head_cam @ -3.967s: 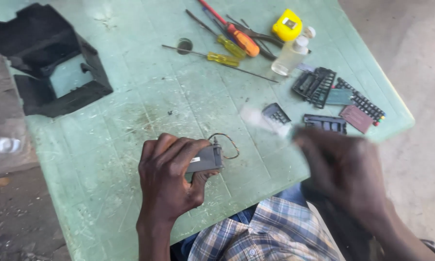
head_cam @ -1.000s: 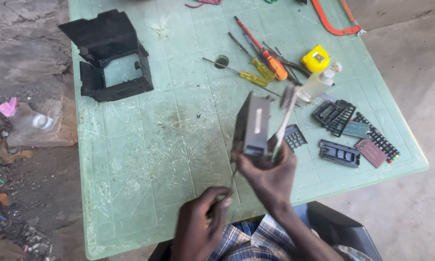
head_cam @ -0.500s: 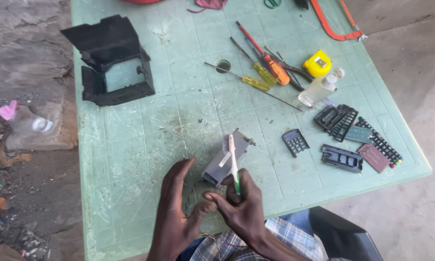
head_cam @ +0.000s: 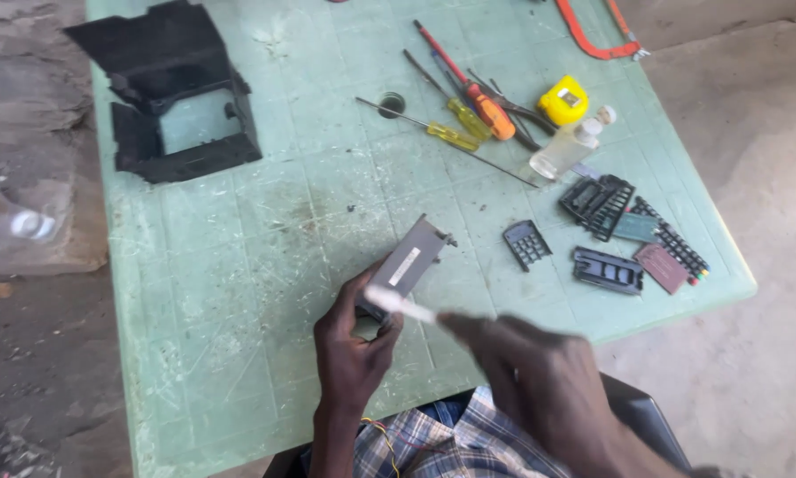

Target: Cleaning a computer fan and its plastic housing using a toothbrush to remove dust.

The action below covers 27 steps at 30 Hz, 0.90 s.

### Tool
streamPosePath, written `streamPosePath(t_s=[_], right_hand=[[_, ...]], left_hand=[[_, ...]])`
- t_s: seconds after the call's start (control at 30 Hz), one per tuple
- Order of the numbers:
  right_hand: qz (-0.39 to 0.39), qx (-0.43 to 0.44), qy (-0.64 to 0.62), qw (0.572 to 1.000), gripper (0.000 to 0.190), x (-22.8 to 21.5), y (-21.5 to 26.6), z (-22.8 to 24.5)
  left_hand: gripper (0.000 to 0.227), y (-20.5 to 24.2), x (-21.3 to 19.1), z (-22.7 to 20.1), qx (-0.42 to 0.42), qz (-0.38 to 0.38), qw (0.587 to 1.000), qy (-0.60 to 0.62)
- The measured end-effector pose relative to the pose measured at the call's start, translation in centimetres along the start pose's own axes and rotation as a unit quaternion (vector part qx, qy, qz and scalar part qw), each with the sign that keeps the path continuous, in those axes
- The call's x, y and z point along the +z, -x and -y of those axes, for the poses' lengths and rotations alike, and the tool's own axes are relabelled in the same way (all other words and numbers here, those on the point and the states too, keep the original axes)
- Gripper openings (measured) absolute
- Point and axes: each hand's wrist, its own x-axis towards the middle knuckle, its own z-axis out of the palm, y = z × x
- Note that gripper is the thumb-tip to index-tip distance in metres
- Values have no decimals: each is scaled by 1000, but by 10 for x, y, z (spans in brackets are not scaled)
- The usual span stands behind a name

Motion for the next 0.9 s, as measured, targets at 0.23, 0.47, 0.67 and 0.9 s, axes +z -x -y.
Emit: streamPosePath(t_s=[0.23,0.47,0.67,0.9], right_hand=[[-156,7,146,977,27,3,-3,-5],[-150,62,-10,987,24,6,-23,-5],[-110,157,-125,973,27,4,-15,-23],[-205,100,-90,969,16,-3,-3,-20]], left_hand=[[49,0,1,7,14,-22,999,26],[53,2,4,8,24,-22,999,11],[59,1,2,12,-6,-9,1000,-21],[60,2,3,7,-41,-9,999,-23]])
